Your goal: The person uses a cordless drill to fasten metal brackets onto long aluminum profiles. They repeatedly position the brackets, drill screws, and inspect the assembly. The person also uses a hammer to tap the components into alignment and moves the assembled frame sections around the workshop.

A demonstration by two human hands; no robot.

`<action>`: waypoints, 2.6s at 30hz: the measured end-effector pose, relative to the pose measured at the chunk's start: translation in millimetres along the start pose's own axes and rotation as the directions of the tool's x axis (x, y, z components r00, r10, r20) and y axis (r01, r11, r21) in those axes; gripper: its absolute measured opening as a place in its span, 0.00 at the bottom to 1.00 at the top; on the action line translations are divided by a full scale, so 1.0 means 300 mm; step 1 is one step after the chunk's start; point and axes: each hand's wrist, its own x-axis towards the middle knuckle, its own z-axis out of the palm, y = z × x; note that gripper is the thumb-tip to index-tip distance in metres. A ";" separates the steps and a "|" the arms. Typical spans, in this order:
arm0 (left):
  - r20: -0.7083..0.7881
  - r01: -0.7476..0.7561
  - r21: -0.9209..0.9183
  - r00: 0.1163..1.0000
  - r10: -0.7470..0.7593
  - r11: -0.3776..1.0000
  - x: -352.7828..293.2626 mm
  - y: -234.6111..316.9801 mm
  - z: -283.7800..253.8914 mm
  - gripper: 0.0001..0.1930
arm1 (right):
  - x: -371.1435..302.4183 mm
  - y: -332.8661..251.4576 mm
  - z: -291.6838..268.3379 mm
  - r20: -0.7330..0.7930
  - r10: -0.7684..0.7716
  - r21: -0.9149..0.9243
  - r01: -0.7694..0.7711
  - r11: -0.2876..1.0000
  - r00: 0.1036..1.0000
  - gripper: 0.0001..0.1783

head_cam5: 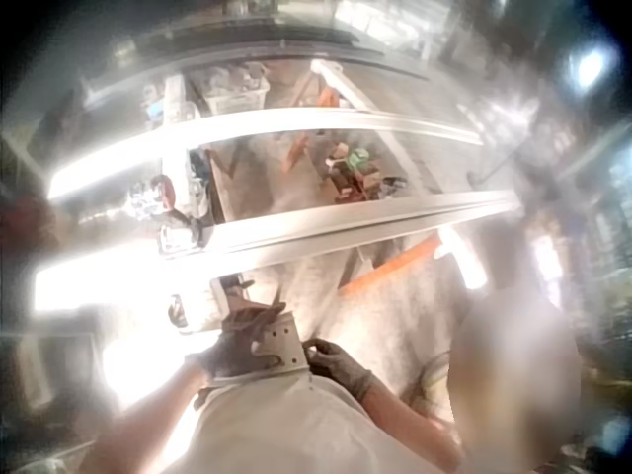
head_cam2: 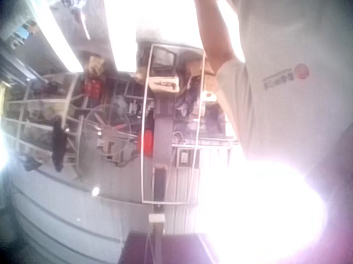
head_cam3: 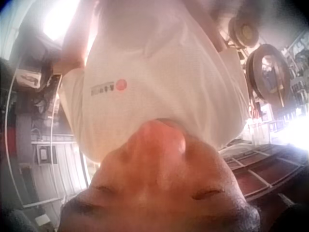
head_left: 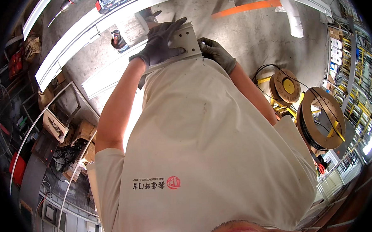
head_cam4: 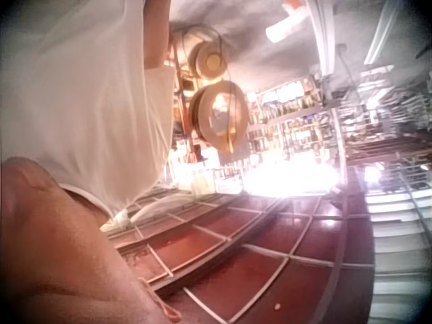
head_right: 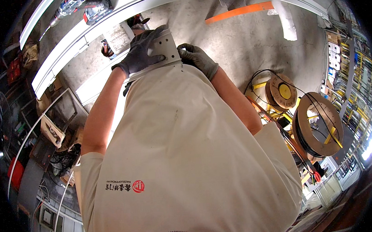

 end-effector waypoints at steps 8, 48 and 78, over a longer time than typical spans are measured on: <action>0.033 0.009 -0.141 0.999 -0.005 0.990 0.009 -0.024 -0.023 0.43 | 0.003 0.009 -0.001 -0.019 -0.013 0.009 0.013 1.000 1.000 0.17; -0.769 -0.010 -0.063 0.638 -0.042 0.998 -0.204 0.515 -0.677 0.35 | -0.051 -0.345 0.653 0.664 -0.516 0.477 0.225 0.849 0.541 0.60; -0.713 -0.037 -0.197 0.691 -0.118 0.980 -0.266 0.588 -0.664 0.35 | -0.270 -0.401 0.784 0.443 -0.505 -0.519 0.671 0.530 0.741 0.13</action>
